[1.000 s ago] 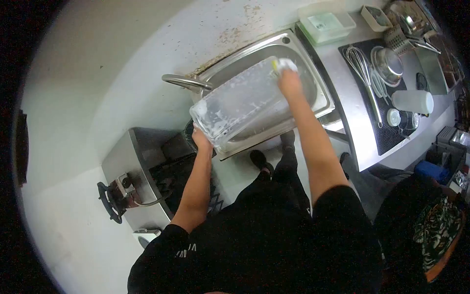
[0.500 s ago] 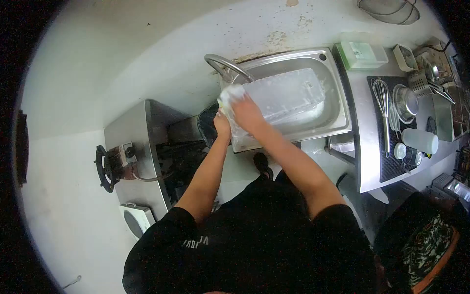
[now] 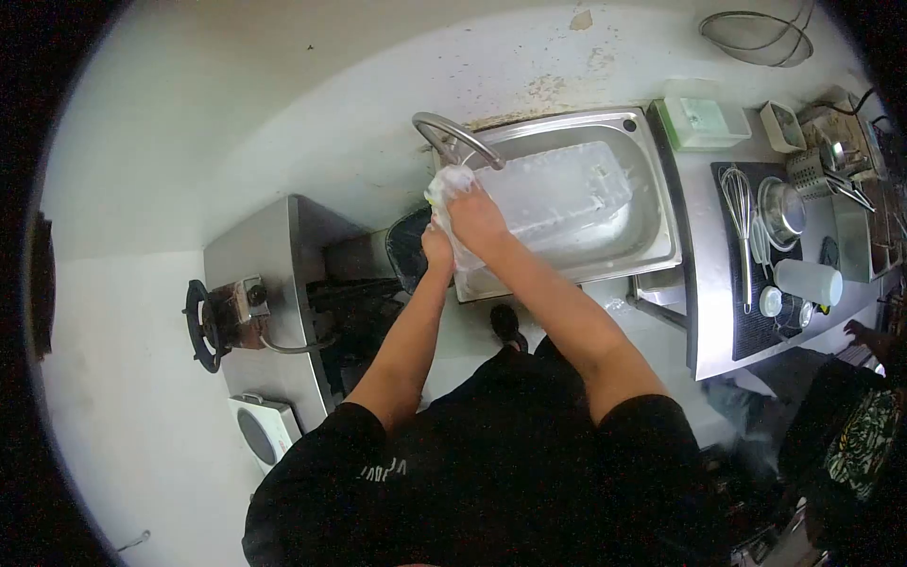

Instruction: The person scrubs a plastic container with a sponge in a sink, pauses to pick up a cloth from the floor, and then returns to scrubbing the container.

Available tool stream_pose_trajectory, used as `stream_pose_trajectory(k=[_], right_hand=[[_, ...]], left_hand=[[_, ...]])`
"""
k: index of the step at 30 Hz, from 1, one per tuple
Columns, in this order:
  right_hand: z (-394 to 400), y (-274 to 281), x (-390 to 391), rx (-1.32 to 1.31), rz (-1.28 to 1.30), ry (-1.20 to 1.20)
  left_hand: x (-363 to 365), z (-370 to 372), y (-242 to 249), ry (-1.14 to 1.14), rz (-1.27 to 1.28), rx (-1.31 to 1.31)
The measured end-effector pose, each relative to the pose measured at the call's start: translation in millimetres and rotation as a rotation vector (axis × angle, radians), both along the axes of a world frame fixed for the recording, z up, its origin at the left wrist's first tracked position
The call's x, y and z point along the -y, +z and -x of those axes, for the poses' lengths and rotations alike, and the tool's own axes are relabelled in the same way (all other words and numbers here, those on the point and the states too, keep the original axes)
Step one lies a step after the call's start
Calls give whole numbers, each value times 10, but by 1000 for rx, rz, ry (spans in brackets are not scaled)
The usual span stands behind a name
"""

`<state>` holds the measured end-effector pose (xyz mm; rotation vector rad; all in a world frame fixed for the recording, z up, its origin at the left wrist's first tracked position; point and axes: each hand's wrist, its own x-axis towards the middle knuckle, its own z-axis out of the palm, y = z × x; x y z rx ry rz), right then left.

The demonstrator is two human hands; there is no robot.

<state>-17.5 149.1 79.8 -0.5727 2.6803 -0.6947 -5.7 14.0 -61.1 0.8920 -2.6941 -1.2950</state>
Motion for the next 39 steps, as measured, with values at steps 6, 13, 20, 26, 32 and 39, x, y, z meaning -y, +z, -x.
stream_pose_trajectory(k=[6,13,20,26,32,39], right_hand=[[-770,-145,-199,-704,199,-18],[173,-228,-53,-347,58,-137],[205,-534,-52,-284,143,-313],[-200,-267,-25,-461,114,8],[-464,-218,-114,-550,129,79],[-210,-268,-37,-316,58,7]], left_hand=[[4,-6,-6,-12,80,14],[26,33,-29,48,-77,-23],[5,43,29,21,-50,-46],[-27,43,135,10,-16,-44],[119,113,-409,-30,-245,-269],[77,159,-149,6,-104,-100]])
